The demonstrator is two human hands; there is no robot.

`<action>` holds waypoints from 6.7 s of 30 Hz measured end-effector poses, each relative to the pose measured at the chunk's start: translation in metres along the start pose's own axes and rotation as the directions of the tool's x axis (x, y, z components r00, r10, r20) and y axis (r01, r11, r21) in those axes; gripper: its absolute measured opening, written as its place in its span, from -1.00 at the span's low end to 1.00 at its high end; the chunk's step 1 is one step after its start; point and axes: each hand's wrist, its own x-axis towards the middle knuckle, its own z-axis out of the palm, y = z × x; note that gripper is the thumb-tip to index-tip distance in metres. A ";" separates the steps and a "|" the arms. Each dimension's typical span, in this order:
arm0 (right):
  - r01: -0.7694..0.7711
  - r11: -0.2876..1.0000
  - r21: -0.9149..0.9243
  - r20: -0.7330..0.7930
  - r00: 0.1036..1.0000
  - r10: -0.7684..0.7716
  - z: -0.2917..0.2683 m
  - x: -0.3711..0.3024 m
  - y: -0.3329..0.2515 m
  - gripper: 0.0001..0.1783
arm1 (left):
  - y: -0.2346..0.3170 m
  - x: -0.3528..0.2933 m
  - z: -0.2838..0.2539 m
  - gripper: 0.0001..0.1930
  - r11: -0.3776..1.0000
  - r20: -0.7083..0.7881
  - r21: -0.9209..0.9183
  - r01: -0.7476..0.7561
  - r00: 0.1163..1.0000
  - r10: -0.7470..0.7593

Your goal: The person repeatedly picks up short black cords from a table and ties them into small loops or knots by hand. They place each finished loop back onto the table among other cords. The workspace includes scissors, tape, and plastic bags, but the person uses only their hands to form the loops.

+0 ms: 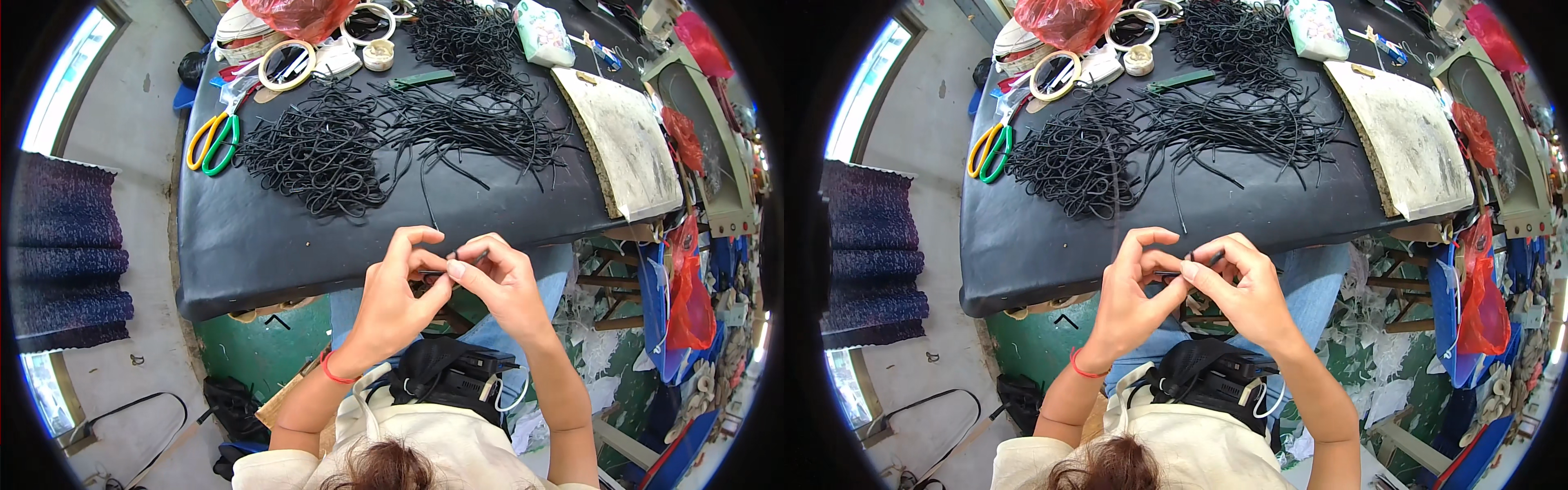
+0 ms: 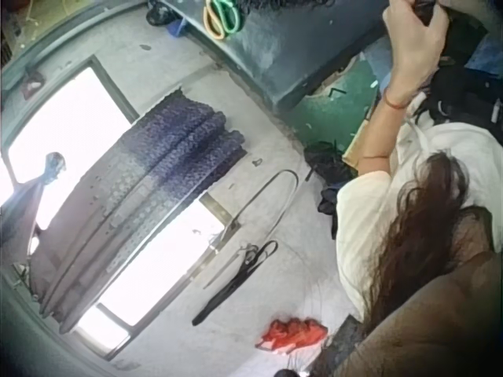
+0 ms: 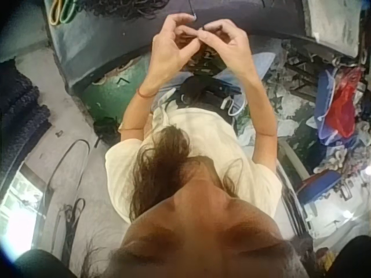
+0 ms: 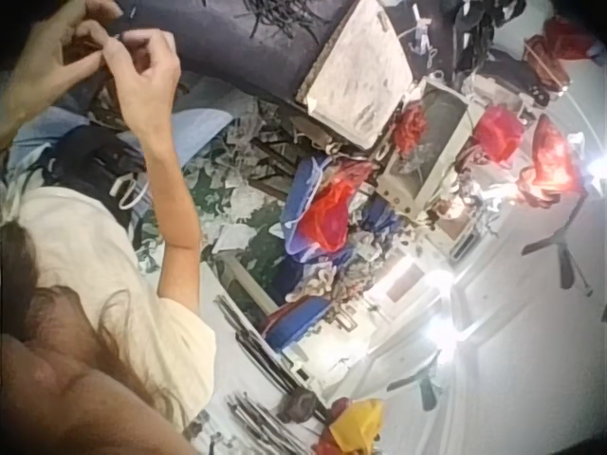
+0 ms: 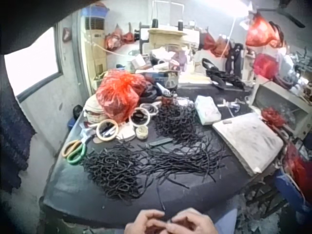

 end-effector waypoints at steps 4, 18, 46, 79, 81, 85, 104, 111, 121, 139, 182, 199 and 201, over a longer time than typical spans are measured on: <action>-0.063 0.951 0.302 -0.042 0.996 0.080 0.002 0.002 -0.002 -0.85 | 0.006 -0.002 -0.001 -0.59 0.999 0.086 0.027 -0.033 0.996 0.030; -0.091 0.908 0.408 -0.093 0.986 0.141 0.006 -0.007 -0.003 -0.84 | -0.004 -0.002 -0.010 -0.85 0.928 0.247 -0.301 0.220 0.958 -0.147; 0.157 0.988 0.005 -0.100 0.983 -0.156 0.011 -0.014 0.000 -0.73 | -0.004 -0.014 -0.001 -0.83 0.780 0.219 -0.531 0.331 0.943 -0.251; 0.098 0.975 0.198 -0.006 0.995 -0.099 0.004 0.002 -0.020 -0.83 | -0.001 0.012 0.002 -0.87 0.852 0.138 -0.507 0.132 0.988 -0.071; 0.082 0.965 0.249 -0.014 0.997 -0.081 0.005 0.000 -0.024 -0.87 | -0.001 0.011 0.002 -0.89 0.864 0.159 -0.484 0.138 0.985 -0.068; 0.037 0.962 0.272 -0.073 0.997 -0.018 0.011 -0.004 -0.019 -0.83 | 0.002 0.009 -0.001 -0.92 0.837 0.201 -0.507 0.206 0.973 -0.118; 0.025 0.953 0.302 -0.162 0.986 0.025 0.004 -0.005 -0.015 -0.70 | -0.002 0.006 0.010 -0.87 0.697 0.022 -0.706 0.127 0.987 -0.157; -0.011 0.987 0.159 -0.083 0.996 0.024 0.002 -0.009 -0.014 -0.84 | -0.011 0.002 0.019 -0.86 0.906 -0.066 -0.423 0.010 0.997 -0.043; 0.051 0.990 0.130 -0.169 0.985 -0.028 0.006 -0.008 -0.003 -0.88 | -0.010 -0.002 0.015 -0.82 0.940 0.002 -0.331 0.079 0.997 -0.083; -0.025 0.985 0.168 -0.119 0.992 0.046 0.011 -0.009 -0.003 -0.84 | -0.002 -0.003 0.024 -0.86 0.999 -0.152 -0.009 0.034 0.988 -0.035; 0.012 0.992 -0.128 -0.140 0.990 -0.030 0.016 -0.015 0.007 -0.87 | -0.020 0.003 0.024 -0.87 0.957 -0.212 -0.289 0.007 0.975 -0.071; 0.131 0.977 -0.168 -0.265 0.949 -0.173 0.006 -0.012 0.008 -0.72 | -0.021 -0.003 0.008 -0.82 0.923 0.134 -0.365 0.119 0.988 -0.074; 0.193 0.953 -0.235 -0.281 0.925 -0.257 0.008 -0.011 0.001 -0.70 | -0.021 -0.005 0.010 -0.82 0.958 0.091 -0.284 0.042 0.996 -0.017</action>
